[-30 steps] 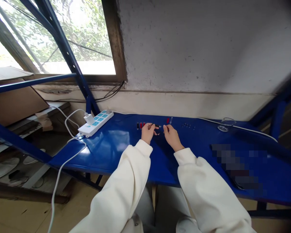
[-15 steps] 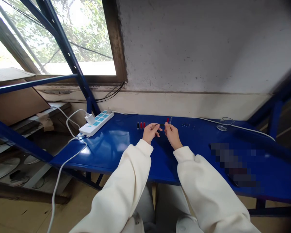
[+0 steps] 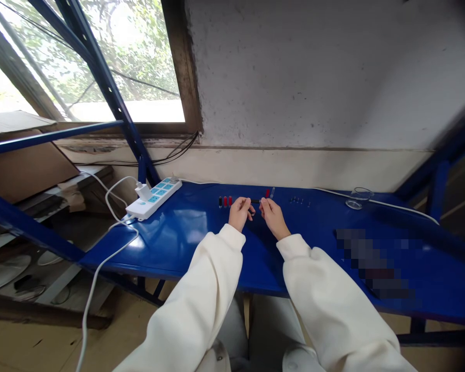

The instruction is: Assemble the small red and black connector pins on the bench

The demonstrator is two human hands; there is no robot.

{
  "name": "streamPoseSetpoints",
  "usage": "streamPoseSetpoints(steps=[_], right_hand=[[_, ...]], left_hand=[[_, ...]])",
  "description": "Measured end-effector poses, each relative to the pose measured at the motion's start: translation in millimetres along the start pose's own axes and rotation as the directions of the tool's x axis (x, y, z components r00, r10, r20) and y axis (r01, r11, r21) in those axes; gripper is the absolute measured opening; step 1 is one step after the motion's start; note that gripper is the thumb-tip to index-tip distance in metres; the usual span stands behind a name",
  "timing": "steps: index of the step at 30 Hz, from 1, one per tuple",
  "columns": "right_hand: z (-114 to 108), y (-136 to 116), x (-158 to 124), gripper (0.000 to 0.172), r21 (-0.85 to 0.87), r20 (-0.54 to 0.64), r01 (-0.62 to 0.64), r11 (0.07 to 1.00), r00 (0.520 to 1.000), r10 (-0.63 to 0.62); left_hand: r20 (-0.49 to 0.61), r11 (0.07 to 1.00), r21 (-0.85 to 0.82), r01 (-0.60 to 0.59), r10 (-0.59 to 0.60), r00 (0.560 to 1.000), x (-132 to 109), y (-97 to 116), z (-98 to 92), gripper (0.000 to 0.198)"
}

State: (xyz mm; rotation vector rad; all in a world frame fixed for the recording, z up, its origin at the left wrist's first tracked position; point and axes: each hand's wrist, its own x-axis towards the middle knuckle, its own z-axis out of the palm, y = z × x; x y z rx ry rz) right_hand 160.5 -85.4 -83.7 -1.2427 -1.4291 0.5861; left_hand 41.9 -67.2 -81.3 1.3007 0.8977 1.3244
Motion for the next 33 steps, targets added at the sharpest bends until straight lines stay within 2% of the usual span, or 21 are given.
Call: streamPoseSetpoints(steps=[8, 17, 25, 30, 33], right_hand=[[1.3, -1.2, -0.6, 0.046, 0.02, 0.009, 0.008, 1.0, 1.0, -0.008], [1.7, -1.5, -2.2, 0.04, 0.1, 0.059, 0.009, 0.995, 0.998, -0.015], [0.5, -1.7, -0.2, 0.029, 0.179, 0.127, -0.005, 0.984, 0.992, -0.018], [-2.2, -2.3, -1.5, 0.042, 0.0, 0.048, -0.018, 1.0, 0.999, 0.018], [-3.6, -3.0, -2.2, 0.048, -0.091, 0.039, 0.005, 0.996, 0.999, -0.001]], left_hand=[[-0.062, 0.998, 0.059, -0.036, 0.04, 0.997, -1.7, 1.6, 1.3, 0.041], [-0.151, 0.999, 0.042, 0.0, 0.007, 0.988, -2.0, 3.3, -0.2, 0.045], [-0.166, 0.999, -0.017, -0.028, 0.025, 0.986, 2.2, -1.2, -2.1, 0.04], [-0.107, 1.0, -0.024, 0.001, -0.003, 0.994, 1.7, -0.7, -1.7, 0.037], [-0.068, 1.0, 0.012, 0.018, -0.017, 0.998, 0.4, 0.6, -0.6, 0.038]])
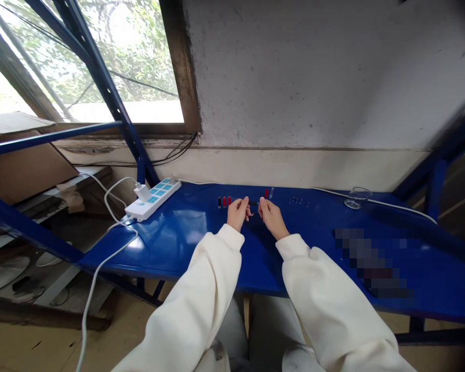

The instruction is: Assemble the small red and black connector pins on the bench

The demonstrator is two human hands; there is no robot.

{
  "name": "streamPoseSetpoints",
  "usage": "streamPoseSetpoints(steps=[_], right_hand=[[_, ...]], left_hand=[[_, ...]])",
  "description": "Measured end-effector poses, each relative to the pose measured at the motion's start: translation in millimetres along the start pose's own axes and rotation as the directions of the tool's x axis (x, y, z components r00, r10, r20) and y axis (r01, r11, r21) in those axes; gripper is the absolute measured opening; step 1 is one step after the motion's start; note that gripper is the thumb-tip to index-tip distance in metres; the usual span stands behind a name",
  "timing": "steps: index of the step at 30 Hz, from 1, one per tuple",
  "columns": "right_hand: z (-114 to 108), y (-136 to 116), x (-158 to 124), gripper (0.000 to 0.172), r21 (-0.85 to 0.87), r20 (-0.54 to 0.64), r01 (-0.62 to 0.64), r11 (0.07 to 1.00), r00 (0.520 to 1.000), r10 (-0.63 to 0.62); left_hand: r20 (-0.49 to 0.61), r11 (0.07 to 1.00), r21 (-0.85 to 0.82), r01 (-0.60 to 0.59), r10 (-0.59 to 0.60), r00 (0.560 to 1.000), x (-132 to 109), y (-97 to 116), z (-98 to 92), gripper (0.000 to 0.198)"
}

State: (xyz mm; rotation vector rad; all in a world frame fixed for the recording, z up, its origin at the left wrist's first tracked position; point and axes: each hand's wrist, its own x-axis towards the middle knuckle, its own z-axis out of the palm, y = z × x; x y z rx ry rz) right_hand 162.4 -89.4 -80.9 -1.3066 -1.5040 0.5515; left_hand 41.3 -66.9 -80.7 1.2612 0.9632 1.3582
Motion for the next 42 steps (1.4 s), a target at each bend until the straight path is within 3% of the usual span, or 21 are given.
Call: streamPoseSetpoints(steps=[3, 11, 15, 18, 20, 32, 42], right_hand=[[-1, -1, 0, 0.048, -0.014, -0.023, 0.03, 0.999, 0.999, -0.03], [-1, 0, 1, 0.048, 0.093, -0.117, 0.009, 0.996, 0.993, 0.002], [0, 2, 4, 0.047, 0.212, -0.136, -0.008, 0.977, 0.99, 0.038], [1, 1, 6, 0.041, 0.29, -0.086, -0.011, 0.957, 0.996, 0.038], [2, 0, 6, 0.038, 0.32, -0.036, -0.025, 0.947, 0.999, 0.038], [5, 5, 6, 0.037, 0.281, 0.085, -0.076, 0.957, 0.995, 0.054], [3, 11, 9, 0.028, 0.243, 0.219, 0.052, 0.969, 0.97, -0.107]], left_hand=[[-0.008, 1.0, 0.011, -0.02, 0.02, 1.0, 0, 0, 0.4, 0.038], [-0.186, 0.993, -0.014, -0.118, 0.113, 0.976, 3, -1, -3.5, 0.04], [-0.097, 0.995, 0.011, -0.095, 0.095, 0.991, 1, 0, -2.0, 0.039], [0.024, 0.996, 0.022, -0.081, 0.081, 0.996, 0, 0, 0.2, 0.036], [0.049, 0.997, 0.013, -0.074, 0.073, 0.996, 0, -1, 0.7, 0.035], [0.04, 0.995, 0.014, -0.102, 0.102, 0.994, 1, -2, -0.6, 0.038], [0.019, 0.999, -0.018, -0.041, 0.042, 0.999, 1, -2, -1.8, 0.036]])
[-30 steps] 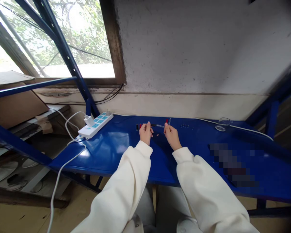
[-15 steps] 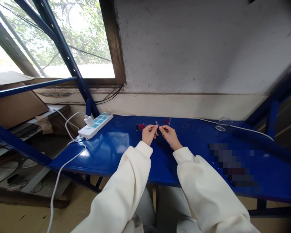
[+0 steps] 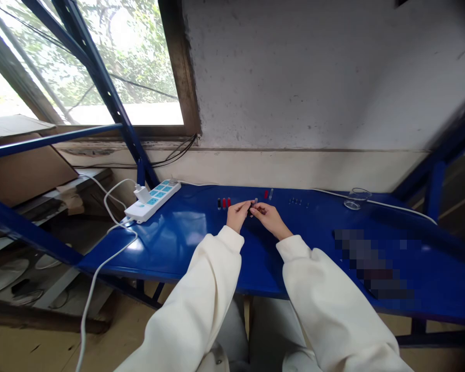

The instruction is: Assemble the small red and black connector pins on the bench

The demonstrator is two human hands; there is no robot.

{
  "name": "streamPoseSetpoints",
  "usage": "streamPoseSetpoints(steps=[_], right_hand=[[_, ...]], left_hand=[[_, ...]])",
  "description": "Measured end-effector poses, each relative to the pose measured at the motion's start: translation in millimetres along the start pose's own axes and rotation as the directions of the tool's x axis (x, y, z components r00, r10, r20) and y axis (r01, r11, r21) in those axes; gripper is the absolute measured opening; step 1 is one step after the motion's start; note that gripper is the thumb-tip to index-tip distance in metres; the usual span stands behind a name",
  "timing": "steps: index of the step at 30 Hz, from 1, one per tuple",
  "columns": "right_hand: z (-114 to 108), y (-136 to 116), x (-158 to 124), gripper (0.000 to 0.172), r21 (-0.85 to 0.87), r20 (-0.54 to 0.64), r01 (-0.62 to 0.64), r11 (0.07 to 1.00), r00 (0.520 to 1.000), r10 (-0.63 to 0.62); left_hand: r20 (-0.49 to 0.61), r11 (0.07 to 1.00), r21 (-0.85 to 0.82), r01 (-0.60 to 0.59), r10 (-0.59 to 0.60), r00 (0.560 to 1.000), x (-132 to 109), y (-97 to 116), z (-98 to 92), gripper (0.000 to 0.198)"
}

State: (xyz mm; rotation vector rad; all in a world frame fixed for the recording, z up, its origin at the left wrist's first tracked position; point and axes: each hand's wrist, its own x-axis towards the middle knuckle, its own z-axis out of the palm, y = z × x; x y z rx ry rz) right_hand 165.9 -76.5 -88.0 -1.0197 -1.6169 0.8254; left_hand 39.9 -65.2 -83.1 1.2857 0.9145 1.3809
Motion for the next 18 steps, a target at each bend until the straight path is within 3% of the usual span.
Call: streamPoseSetpoints(steps=[5, 7, 9, 11, 13, 18], right_hand=[[-6, 0, 1, 0.026, -0.147, 0.032, 0.001, 0.989, 0.999, 0.004], [-11, 5, 4, 0.025, -0.202, -0.016, -0.034, 0.979, 0.999, 0.032], [-21, 13, 9, 0.023, -0.264, -0.137, -0.097, 0.96, 0.989, 0.062], [-33, 23, 16, 0.02, -0.363, -0.273, -0.214, 0.907, 0.955, 0.116], [-44, 32, 22, 0.017, -0.483, -0.318, -0.305, 0.82, 0.934, 0.161], [-56, 44, 33, 0.015, -0.615, -0.302, -0.323, 0.719, 0.939, 0.164]], left_hand=[[0.074, 0.996, -0.01, 0.084, -0.083, 0.994, -1, 1, -0.6, 0.036], [0.067, 0.996, 0.01, 0.085, -0.085, 0.994, 0, 0, -0.9, 0.037], [0.055, 0.997, 0.033, 0.066, -0.068, 0.996, 0, -1, -1.3, 0.035], [0.06, 0.997, 0.051, 0.051, -0.055, 0.997, 1, -2, -1.4, 0.032], [0.088, 0.996, 0.074, 0.05, -0.056, 0.995, 1, -3, -1.1, 0.03], [0.176, 0.983, 0.18, 0.025, -0.058, 0.983, -2, -8, 2.6, 0.028]])
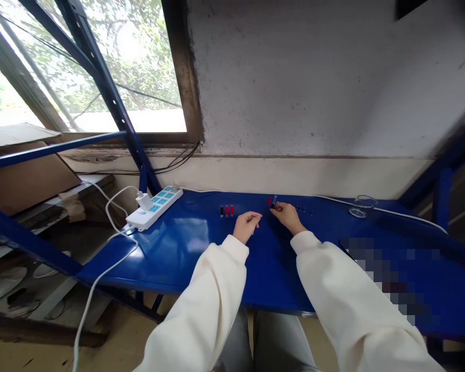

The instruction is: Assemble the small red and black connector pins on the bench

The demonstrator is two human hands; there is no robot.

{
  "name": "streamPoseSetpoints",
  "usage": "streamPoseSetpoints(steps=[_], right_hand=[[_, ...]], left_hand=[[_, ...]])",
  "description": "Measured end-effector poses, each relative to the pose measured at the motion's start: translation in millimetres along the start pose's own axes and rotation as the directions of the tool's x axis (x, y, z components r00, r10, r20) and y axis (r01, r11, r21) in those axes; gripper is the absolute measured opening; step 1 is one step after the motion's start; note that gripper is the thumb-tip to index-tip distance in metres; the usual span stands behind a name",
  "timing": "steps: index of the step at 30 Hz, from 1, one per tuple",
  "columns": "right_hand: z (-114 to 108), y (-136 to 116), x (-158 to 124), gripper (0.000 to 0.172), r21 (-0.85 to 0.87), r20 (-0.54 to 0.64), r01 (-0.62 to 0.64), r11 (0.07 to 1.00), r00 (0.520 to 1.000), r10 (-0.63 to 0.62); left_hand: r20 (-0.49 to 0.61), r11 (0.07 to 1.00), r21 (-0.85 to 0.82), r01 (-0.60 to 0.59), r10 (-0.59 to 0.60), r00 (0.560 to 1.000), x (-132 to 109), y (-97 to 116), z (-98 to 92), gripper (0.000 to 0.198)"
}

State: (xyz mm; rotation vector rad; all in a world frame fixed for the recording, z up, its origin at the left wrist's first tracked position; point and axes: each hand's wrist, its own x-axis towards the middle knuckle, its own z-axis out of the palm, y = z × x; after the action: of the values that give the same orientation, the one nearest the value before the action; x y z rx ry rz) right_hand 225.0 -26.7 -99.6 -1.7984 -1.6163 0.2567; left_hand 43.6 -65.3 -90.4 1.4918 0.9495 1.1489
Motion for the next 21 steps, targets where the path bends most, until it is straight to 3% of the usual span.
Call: streamPoseSetpoints(steps=[16, 21], right_hand=[[12, 4, 16, 0.018, -0.092, 0.015, 0.029, 0.995, 1.0, -0.027], [12, 8, 20, 0.014, -0.114, 0.065, -0.029, 0.993, 0.997, 0.036]], left_hand=[[0.051, 0.99, 0.142, -0.024, 0.017, 0.999, -5, 9, 7.5, 0.023], [0.05, 0.988, 0.155, -0.026, 0.019, 0.999, -5, 7, 8.0, 0.023]])
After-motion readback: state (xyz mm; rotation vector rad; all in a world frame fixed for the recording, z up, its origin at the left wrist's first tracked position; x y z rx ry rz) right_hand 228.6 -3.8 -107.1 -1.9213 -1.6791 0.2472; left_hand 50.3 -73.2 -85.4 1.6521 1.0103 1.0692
